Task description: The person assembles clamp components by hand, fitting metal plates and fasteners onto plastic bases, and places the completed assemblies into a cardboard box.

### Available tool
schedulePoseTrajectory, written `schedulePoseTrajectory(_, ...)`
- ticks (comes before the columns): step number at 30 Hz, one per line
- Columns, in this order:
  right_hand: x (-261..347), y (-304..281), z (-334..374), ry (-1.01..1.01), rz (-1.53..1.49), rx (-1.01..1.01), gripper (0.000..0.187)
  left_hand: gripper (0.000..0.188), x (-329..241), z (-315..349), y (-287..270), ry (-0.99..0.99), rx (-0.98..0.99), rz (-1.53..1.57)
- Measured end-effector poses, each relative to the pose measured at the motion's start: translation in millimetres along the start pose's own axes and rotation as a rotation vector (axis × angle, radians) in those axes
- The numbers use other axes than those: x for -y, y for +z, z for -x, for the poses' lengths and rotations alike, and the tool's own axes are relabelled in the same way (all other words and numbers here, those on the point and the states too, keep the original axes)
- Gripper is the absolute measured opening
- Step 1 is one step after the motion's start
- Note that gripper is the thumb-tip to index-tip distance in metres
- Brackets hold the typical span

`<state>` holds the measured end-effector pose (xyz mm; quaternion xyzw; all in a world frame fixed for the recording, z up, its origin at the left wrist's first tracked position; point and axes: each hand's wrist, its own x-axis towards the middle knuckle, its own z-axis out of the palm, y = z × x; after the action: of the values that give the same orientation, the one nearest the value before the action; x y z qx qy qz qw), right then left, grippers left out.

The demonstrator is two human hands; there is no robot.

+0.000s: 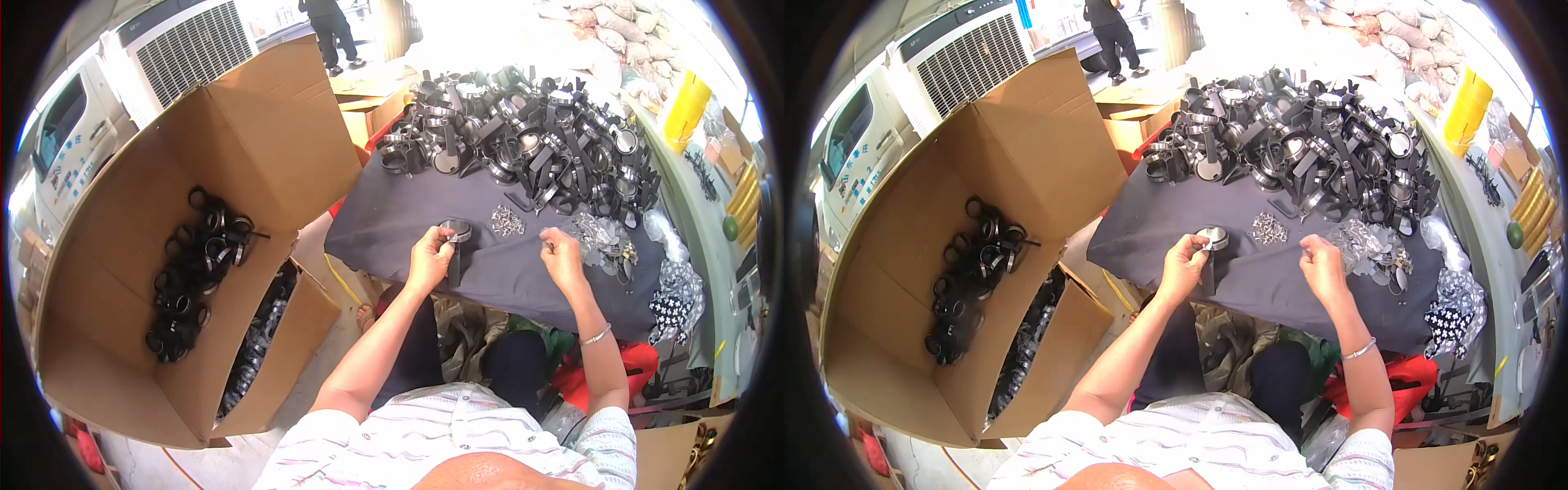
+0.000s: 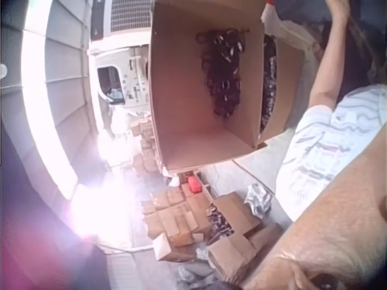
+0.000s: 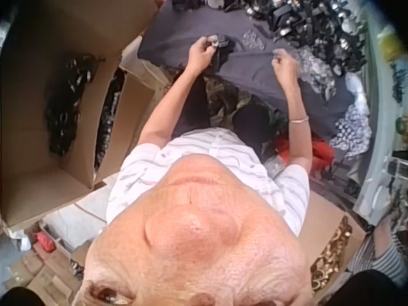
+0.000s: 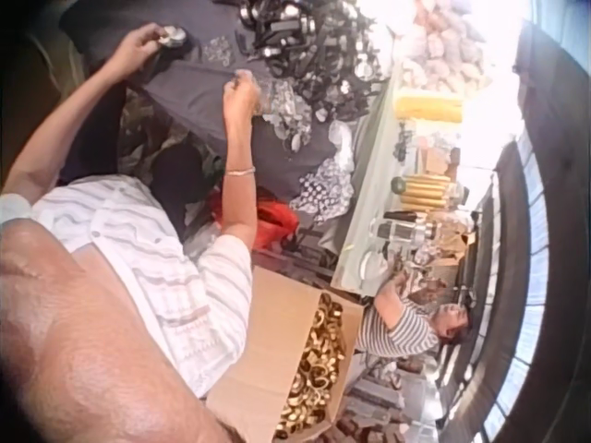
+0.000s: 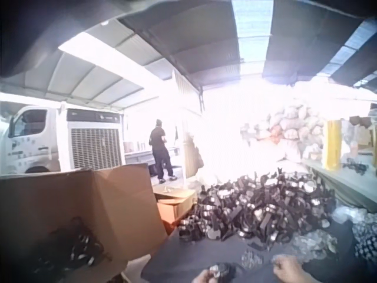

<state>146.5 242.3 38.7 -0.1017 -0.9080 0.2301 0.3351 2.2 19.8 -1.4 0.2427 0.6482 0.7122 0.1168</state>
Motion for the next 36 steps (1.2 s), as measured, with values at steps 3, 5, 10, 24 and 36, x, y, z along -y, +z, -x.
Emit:
schedulePoseTrajectory(3, 1.0, 27.7, 2.2, 0.123, -0.287, 0.076, 0.015, 0.014, 0.8, -1.6, 1.5, -0.020, 0.009, -0.009)
schedulePoseTrajectory(5, 26.6, 36.3, -0.2, 0.122, -0.385, 0.061, 0.008, 0.014, 0.2, -0.7, 0.0, -0.020, 0.003, -0.011)
schedulePoseTrajectory(10, 45.3, 62.6, -0.1, 0.304, -0.664, 0.115, 0.007, 0.012, -0.3, -0.9, 2.4, -0.015, 0.012, -0.008)
schedulePoseTrajectory(24, 52.7, 63.5, 17.9, -0.014, 0.047, 0.140, 0.007, 0.010, -1.2, 4.2, -0.9, -0.053, 0.047, 0.051)
schedulePoseTrajectory(36, 67.5, 113.3, -15.6, 0.121, -0.554, -0.075, 0.006, 0.015, -3.3, -8.4, -3.5, -0.106, 0.036, 0.136)
